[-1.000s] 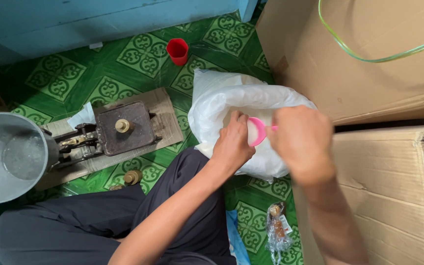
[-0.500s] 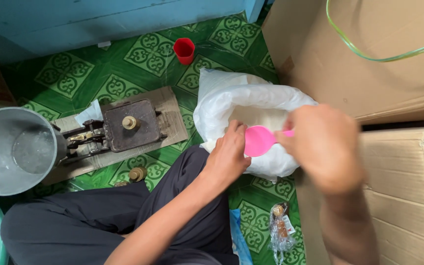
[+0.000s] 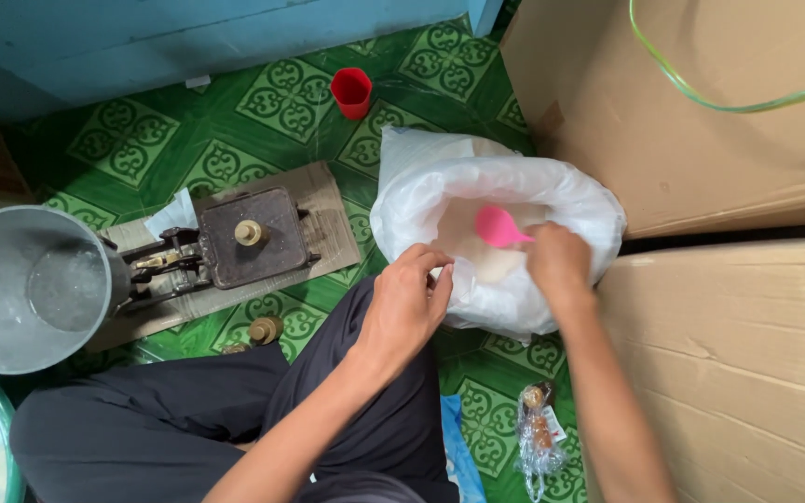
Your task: Manually filling small plastic bags with sugar from a large sack using a scoop and sealing them with a heat sealer.
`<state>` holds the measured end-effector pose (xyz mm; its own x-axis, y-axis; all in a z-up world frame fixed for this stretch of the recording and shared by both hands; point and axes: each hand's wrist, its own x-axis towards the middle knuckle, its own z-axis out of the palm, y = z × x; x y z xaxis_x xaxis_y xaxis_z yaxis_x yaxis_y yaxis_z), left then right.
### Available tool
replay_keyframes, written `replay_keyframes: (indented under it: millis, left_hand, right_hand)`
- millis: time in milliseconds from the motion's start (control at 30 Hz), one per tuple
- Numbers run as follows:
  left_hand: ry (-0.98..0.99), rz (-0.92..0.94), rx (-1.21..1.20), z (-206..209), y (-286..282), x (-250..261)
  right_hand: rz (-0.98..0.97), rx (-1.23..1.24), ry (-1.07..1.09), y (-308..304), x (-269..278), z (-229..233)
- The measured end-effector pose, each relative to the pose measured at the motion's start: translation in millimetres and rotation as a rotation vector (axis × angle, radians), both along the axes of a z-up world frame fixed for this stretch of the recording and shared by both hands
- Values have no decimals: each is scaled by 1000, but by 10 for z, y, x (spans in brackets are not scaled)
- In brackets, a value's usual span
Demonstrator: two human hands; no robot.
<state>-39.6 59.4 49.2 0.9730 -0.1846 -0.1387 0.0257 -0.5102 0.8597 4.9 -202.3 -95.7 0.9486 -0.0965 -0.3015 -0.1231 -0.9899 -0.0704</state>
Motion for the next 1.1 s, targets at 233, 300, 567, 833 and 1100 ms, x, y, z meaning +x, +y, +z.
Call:
replay_keyframes:
  millis: [233,300,567,833,1100]
  left_hand:
    - [53,-42,33,182,9,43]
    - [91,-74,64,215,5,43]
    - [81,-124,17,140,-60,157]
    - [88,-134,-58,54,-214,287]
    - [90,-130,-41,-41,-351,434]
  right_hand:
    - [147,317,-41,472,81,-400]
    - [171,420,-11,489,104,-298]
    - [-44,498,1,331,-30,232]
    - [-176,265,-264,-182,-360,420]
    - [-55,182,-521,-352,-465,1195]
